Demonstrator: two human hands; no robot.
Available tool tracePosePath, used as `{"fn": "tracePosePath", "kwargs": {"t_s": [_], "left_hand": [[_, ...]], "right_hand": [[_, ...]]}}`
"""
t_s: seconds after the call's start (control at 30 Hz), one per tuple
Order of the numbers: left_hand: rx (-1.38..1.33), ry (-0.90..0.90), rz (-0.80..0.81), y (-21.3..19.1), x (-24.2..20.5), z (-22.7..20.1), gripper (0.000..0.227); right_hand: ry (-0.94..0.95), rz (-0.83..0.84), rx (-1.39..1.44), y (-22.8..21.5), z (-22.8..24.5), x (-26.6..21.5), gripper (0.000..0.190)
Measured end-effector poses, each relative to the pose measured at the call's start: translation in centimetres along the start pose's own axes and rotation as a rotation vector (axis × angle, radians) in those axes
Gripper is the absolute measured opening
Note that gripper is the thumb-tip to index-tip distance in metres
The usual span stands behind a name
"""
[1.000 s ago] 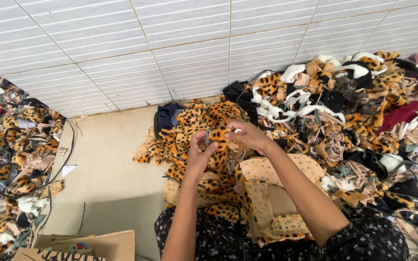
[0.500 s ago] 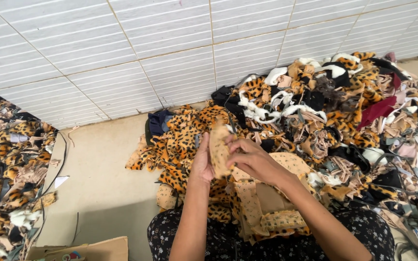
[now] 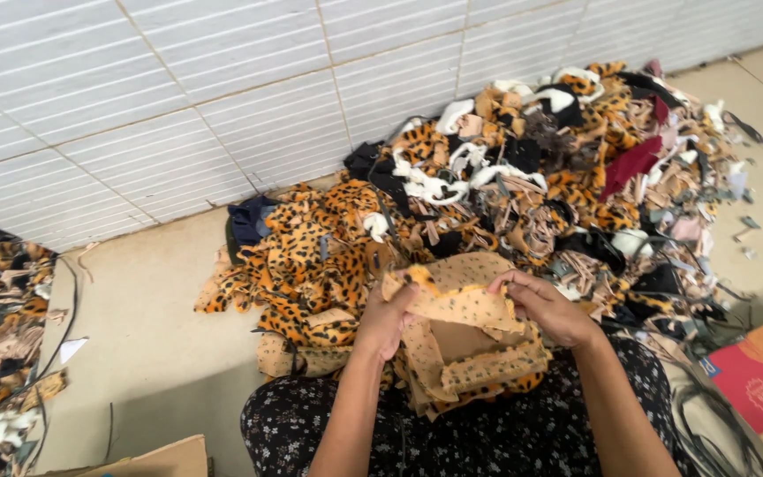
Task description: The person sorts through a large pile of leopard-print and other fabric scraps, using a piece of cardboard as a template and cutting the fabric with scissors.
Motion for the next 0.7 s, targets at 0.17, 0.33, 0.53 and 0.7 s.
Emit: {"fn": "tracePosePath", "kwargs": {"t_s": [0.17, 0.33, 0.53, 0.7], "left_hand": [[0.505, -0.058, 0.187, 3.0, -6.1, 0.1, 0.056], [1.026, 0.062, 0.248, 4.1, -6.7, 2.3, 0.039], [1.289, 0.167, 0.155, 5.2, -7.1, 1.8, 0.029], [1.362, 0.441, 0.128, 5.4, -7.0, 1.8, 0.038]], "right_hand": [[0.07, -0.022, -0.084, -3.0, -3.3, -1.7, 0.02], [0.146, -0.09, -0.354, -4.1, -4.1, -1.8, 0.027], [0.208, -0.086, -0.705, -3.5, -4.5, -0.8, 0.027], [0.207, -0.177, -0.615, -3.4, -4.6, -1.1, 0.026]]}}
Point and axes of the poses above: each hand's wrist, its own x-axis towards the middle knuckle, its own y-axis out of the palm, z = x × y, the point moved 9 cm from there along x, towards the middle knuckle, and after that the axes turned 5 degrees about y, right-handed, at the moved point
